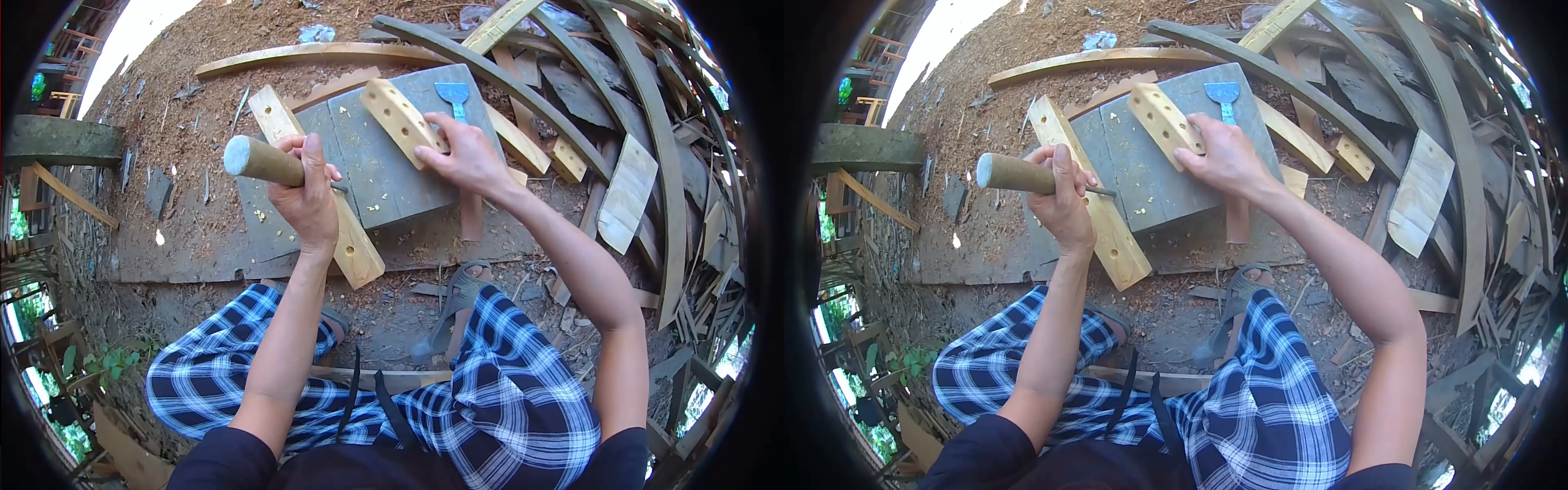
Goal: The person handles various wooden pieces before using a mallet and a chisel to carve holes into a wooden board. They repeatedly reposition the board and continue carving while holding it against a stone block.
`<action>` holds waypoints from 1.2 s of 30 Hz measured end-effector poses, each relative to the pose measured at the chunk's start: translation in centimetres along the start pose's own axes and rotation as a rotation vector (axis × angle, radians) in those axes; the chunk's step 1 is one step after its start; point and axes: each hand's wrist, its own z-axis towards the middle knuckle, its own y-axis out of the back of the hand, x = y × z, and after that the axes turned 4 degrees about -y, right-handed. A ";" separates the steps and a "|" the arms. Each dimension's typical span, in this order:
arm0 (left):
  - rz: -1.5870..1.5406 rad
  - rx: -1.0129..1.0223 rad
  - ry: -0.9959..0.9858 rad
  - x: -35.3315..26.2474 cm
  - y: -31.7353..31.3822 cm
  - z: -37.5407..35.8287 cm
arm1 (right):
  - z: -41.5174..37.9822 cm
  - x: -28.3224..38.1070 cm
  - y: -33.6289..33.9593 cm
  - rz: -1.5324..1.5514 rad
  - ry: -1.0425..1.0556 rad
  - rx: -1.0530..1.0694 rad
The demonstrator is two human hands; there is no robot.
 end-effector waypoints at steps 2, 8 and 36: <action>0.037 0.007 0.008 -0.3 0.5 0.4 | 0.5 -0.4 -0.2 0.313 -0.161 0.242; -0.040 -0.007 -0.009 -0.5 1.6 1.3 | -1.1 -0.6 -2.2 0.691 -0.228 0.338; -0.172 -0.169 0.151 -3.1 0.0 1.7 | -0.4 -2.1 -2.3 0.535 -0.152 0.119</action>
